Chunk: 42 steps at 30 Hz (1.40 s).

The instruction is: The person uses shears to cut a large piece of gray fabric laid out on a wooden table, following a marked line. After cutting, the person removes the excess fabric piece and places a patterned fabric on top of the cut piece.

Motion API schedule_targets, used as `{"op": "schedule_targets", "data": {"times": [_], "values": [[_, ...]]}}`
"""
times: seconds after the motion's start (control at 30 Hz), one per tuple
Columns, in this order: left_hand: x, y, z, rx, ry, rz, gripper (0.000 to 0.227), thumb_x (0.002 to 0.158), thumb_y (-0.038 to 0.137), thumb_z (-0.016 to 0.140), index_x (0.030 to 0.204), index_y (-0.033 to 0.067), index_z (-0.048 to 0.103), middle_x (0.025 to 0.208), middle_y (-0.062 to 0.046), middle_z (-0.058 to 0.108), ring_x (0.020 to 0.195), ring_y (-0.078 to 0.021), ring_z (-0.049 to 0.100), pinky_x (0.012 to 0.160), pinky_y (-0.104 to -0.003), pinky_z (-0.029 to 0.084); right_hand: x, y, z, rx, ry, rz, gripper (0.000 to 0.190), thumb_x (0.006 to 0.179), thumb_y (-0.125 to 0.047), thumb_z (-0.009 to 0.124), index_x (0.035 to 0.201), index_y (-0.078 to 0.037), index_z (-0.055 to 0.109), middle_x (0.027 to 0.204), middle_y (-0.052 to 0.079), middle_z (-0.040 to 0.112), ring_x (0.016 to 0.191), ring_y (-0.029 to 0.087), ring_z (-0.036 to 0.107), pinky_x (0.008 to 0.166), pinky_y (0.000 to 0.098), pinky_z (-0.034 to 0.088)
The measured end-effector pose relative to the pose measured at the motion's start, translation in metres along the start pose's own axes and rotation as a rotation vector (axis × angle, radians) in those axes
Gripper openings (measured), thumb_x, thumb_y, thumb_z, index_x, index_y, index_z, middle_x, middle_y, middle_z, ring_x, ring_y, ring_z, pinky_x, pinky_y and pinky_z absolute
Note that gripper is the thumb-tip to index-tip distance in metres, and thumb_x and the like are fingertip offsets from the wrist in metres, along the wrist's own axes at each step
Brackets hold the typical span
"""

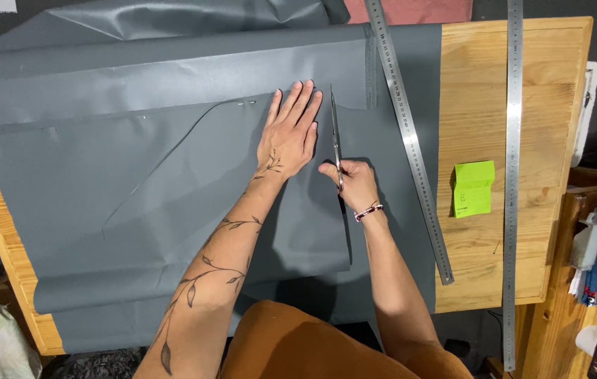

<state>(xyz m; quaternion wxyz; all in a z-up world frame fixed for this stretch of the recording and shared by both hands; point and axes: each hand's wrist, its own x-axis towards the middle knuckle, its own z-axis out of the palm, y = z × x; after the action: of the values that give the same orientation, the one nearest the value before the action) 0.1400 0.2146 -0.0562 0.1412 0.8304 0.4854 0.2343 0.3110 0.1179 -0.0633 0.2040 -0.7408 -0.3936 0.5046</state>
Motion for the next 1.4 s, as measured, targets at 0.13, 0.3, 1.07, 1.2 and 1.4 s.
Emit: {"op": "schedule_targets", "data": {"times": [0.13, 0.3, 1.07, 1.2, 1.4], "values": [[0.0, -0.001, 0.0, -0.005, 0.005, -0.001, 0.048, 0.106, 0.023, 0.047, 0.154, 0.019, 0.046, 0.164, -0.002, 0.032, 0.152, -0.0189, 0.027, 0.127, -0.046, 0.014, 0.0, 0.0, -0.002, 0.002, -0.012, 0.009, 0.056, 0.085, -0.055, 0.078, 0.052, -0.016, 0.055, 0.037, 0.0, 0.047, 0.042, 0.011, 0.054, 0.051, 0.021, 0.037], [0.0, -0.001, 0.0, 0.003, -0.014, -0.01, 0.049, 0.105, 0.022, 0.046, 0.154, 0.0192, 0.046, 0.164, -0.002, 0.032, 0.152, -0.0187, 0.027, 0.128, -0.046, 0.013, 0.004, 0.001, -0.001, 0.036, -0.017, 0.002, 0.056, 0.085, -0.055, 0.078, 0.052, -0.016, 0.056, 0.038, 0.001, 0.046, 0.041, 0.011, 0.054, 0.05, 0.0203, 0.036], [-0.003, 0.001, -0.001, -0.06, 0.038, 0.009, 0.059, 0.098, 0.034, 0.062, 0.153, 0.0165, 0.046, 0.162, -0.011, 0.031, 0.151, -0.0287, 0.029, 0.127, -0.052, 0.017, 0.005, -0.038, -0.066, 0.066, -0.31, 0.062, 0.059, 0.099, -0.052, 0.059, 0.057, -0.01, 0.058, 0.044, 0.008, 0.053, 0.035, 0.009, 0.04, 0.032, 0.0199, 0.033], [-0.003, -0.004, 0.006, -0.081, 0.055, 0.02, 0.068, 0.092, 0.04, 0.068, 0.151, 0.0149, 0.047, 0.153, -0.016, 0.038, 0.147, -0.0348, 0.034, 0.126, -0.055, 0.02, 0.042, -0.039, -0.114, -0.159, -0.524, 0.033, 0.068, 0.098, -0.061, 0.053, 0.057, -0.007, 0.059, 0.045, 0.008, 0.052, 0.038, 0.009, 0.037, 0.034, 0.0236, 0.036], [-0.003, -0.001, -0.002, -0.068, 0.066, 0.057, 0.067, 0.091, 0.038, 0.069, 0.149, 0.0134, 0.048, 0.145, -0.017, 0.042, 0.143, -0.0363, 0.038, 0.124, -0.055, 0.023, 0.094, -0.083, -0.168, -0.503, -0.596, -0.124, 0.057, 0.084, -0.044, 0.074, 0.046, -0.004, 0.058, 0.036, 0.009, 0.049, 0.035, 0.017, 0.04, 0.04, 0.0293, 0.033]]}}
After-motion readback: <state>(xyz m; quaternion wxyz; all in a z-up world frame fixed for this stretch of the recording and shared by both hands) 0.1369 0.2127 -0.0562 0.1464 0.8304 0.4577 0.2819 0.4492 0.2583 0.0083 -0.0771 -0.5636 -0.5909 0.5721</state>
